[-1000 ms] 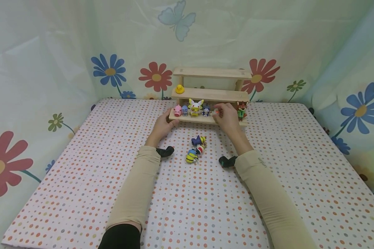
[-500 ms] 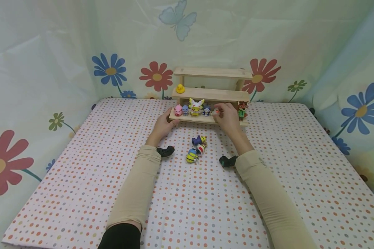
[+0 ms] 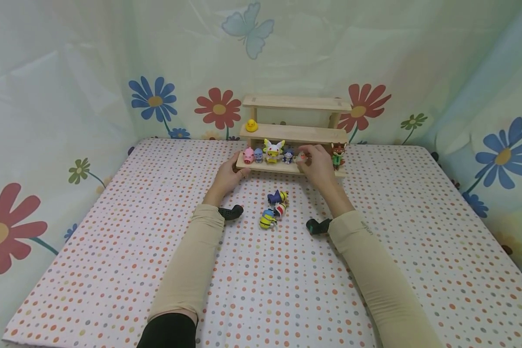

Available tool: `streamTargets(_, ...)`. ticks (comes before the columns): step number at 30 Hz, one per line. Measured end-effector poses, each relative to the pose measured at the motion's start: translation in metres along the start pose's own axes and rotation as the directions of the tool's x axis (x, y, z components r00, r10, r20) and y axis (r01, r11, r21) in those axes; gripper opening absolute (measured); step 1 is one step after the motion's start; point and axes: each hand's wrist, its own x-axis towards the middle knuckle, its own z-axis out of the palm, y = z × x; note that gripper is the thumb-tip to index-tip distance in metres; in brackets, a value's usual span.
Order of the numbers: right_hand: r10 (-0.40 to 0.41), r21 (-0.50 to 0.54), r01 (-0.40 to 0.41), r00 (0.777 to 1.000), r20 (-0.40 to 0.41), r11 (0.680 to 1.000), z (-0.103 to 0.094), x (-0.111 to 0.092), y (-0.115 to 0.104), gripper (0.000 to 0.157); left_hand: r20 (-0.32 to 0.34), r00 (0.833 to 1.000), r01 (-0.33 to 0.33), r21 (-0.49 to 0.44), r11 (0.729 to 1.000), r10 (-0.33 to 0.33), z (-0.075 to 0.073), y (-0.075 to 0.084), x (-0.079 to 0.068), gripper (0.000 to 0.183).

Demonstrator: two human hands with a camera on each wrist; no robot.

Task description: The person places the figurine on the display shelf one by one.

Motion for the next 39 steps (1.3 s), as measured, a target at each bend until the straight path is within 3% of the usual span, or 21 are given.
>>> streamTargets(5,-0.016,-0.017,0.016,1.0,0.001,1.0,-0.006,-0.001,-0.006,0.043,0.0,1.0,0.002,0.011,1.0,-0.002,0.0,-0.002,0.0,0.081)
streamTargets(12,-0.069,-0.095,0.068,0.998,-0.006,0.993,-0.034,-0.01,-0.032,0.044,0.004,1.0,0.005,0.011,1.0,-0.005,0.0,-0.003,0.001,0.083)
streamTargets(15,-0.142,-0.119,0.152,0.986,0.083,0.981,-0.045,-0.019,-0.05,0.038,0.005,1.0,0.006,0.019,1.0,-0.006,0.0,-0.002,0.001,0.083)
streamTargets(17,-0.215,-0.121,0.246,0.951,0.22,0.962,-0.048,-0.026,-0.062,0.034,0.004,1.0,0.007,0.026,1.0,-0.007,-0.001,-0.001,0.0,0.083)
streamTargets(18,-0.254,-0.117,0.299,0.92,0.298,0.947,-0.048,-0.031,-0.069,0.033,0.003,1.0,0.006,0.025,1.0,-0.006,-0.001,-0.001,0.0,0.082)
streamTargets(21,-0.353,-0.057,0.438,0.788,0.504,0.897,-0.04,-0.043,-0.084,0.033,0.001,1.0,0.0,0.021,1.0,0.0,-0.001,0.0,-0.001,0.081)
streamTargets(23,-0.393,-0.031,0.506,0.705,0.591,0.862,-0.031,-0.052,-0.093,0.033,0.001,1.0,-0.001,0.014,1.0,0.001,-0.001,0.002,-0.002,0.08)
streamTargets(25,-0.411,-0.038,0.562,0.647,0.643,0.826,-0.021,-0.062,-0.1,0.034,0.003,1.0,-0.004,0.009,1.0,0.004,-0.001,0.002,-0.003,0.08)
streamTargets(27,-0.402,-0.068,0.604,0.606,0.687,0.794,-0.014,-0.071,-0.106,0.035,0.003,1.0,0.003,0.011,1.0,-0.003,-0.001,0.004,-0.003,0.08)
streamTargets(29,-0.37,-0.125,0.634,0.588,0.72,0.763,-0.008,-0.078,-0.111,0.035,0.005,1.0,0.011,0.009,1.0,-0.011,-0.001,0.005,-0.004,0.08)
streamTargets(34,-0.279,-0.235,0.654,0.581,0.765,0.719,0.003,-0.088,-0.11,0.036,-0.002,1.0,0.012,0.011,1.0,-0.012,-0.002,0.006,-0.004,0.08)
streamTargets(39,-0.245,-0.251,0.646,0.577,0.78,0.721,0.011,-0.093,-0.108,0.033,-0.004,1.0,0.013,0.023,1.0,-0.013,0.0,0.004,-0.004,0.081)
